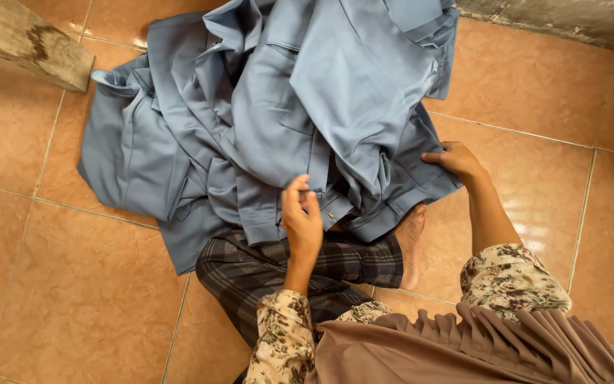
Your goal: Folding blue pants into neat rectangles and stacking them on the floor.
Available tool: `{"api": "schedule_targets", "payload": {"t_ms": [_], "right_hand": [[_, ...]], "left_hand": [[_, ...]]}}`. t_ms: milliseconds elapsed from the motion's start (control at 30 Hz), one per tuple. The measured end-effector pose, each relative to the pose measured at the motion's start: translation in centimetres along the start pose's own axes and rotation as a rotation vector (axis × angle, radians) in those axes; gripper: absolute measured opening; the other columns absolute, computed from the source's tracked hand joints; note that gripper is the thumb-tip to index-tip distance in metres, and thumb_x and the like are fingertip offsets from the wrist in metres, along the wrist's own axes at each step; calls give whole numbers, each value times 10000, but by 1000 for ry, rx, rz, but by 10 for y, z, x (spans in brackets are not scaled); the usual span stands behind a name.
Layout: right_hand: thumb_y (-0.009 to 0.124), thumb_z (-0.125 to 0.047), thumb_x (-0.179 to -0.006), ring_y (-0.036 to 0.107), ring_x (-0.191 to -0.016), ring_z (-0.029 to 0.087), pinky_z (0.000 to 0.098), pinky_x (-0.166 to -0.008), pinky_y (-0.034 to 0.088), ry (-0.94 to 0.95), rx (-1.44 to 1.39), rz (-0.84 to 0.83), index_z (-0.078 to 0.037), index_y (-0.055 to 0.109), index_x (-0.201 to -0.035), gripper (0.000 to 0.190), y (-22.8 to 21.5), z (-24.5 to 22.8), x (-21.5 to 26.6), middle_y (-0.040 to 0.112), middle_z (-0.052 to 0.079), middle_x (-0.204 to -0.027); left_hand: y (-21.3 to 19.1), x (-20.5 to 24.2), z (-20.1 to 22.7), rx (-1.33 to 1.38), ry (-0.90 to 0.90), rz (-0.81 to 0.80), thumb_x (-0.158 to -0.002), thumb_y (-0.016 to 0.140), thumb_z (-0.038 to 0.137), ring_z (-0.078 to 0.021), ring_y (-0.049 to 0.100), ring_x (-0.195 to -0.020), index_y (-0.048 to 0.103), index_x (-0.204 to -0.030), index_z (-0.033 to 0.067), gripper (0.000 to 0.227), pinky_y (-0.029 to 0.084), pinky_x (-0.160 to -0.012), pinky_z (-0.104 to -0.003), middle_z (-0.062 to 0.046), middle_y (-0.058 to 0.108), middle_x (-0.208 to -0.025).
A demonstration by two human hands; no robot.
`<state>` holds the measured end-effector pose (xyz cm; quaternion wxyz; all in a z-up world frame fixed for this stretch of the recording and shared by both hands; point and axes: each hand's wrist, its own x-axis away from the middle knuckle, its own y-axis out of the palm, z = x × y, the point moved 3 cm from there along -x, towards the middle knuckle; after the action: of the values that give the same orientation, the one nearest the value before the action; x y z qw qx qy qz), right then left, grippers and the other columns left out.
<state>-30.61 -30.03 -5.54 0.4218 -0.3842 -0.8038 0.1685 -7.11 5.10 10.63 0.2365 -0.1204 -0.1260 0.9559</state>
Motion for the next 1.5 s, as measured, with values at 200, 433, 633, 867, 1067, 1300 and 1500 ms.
{"api": "schedule_targets", "payload": {"t_ms": [200, 433, 633, 867, 1067, 1300, 1500], "right_hand": [[681, -85, -898, 688, -559, 125, 279, -471, 595, -167, -596, -240, -70, 500, -1450, 580, -22, -110, 105, 680, 49, -814], [722, -135, -877, 727, -641, 149, 299, -462, 619, -313, -890, -277, -125, 585, -1392, 534, 24, -184, 147, 712, 66, -923], [698, -149, -964, 690, -642, 191, 322, -549, 634, -431, -1013, -378, -19, 522, -1259, 368, 59, -253, 233, 637, 108, -755], [806, -185, -910, 536, -1214, 311, 421, -1060, 397, -1153, -154, 101, -143, 745, -1059, 166, 11, -298, 268, 600, 109, -1242], [835, -211, -770, 236, -1564, 356, 534, -1247, 240, -1540, 305, 10, -156, 630, -1246, 521, 28, -373, 286, 350, 97, -1643], [841, -150, -676, 678, -909, 168, 462, -1124, 246, -1345, 882, -570, -269, 696, -1158, 517, 109, -445, 244, 781, -138, -1007], [816, -348, -748, 704, -894, 306, 404, -872, 538, -906, 1142, -425, -59, 759, -1137, 487, 132, -443, 182, 806, 79, -1011]], "left_hand": [[16, 29, 46, 101, 72, -263, -892, 706, 77, -240, 734, -915, 652, -1277, 144, 394, 606, -825, -341, -87, 652, -1088], [36, 24, 96, -23, 207, -363, -767, 836, 337, -462, 372, -1448, 222, -1628, 109, 1082, 326, -1146, -566, -277, 370, -1550], [-44, -5, 91, 9, 114, -110, -735, 662, -157, -306, 681, -1156, 669, -1282, 179, 642, 518, -990, -359, -72, 714, -1168], [-197, -4, 90, -188, -119, -62, -849, 812, 317, -327, 763, -899, 733, -1142, 139, 352, 601, -724, -429, -157, 776, -891], [-285, 11, 160, -137, -35, -256, -810, 730, 26, -104, 673, -724, 721, -1130, 25, 320, 538, -655, -242, -19, 787, -890], [-353, 44, 191, -380, 10, -313, -619, 722, -55, -144, 795, -956, 752, -1174, 180, 604, 599, -773, -289, 31, 825, -1147], [-446, 41, 148, -473, -388, 25, -792, 776, 164, -197, 730, -769, 718, -1289, 134, 501, 532, -656, -308, -76, 806, -1046]]}}
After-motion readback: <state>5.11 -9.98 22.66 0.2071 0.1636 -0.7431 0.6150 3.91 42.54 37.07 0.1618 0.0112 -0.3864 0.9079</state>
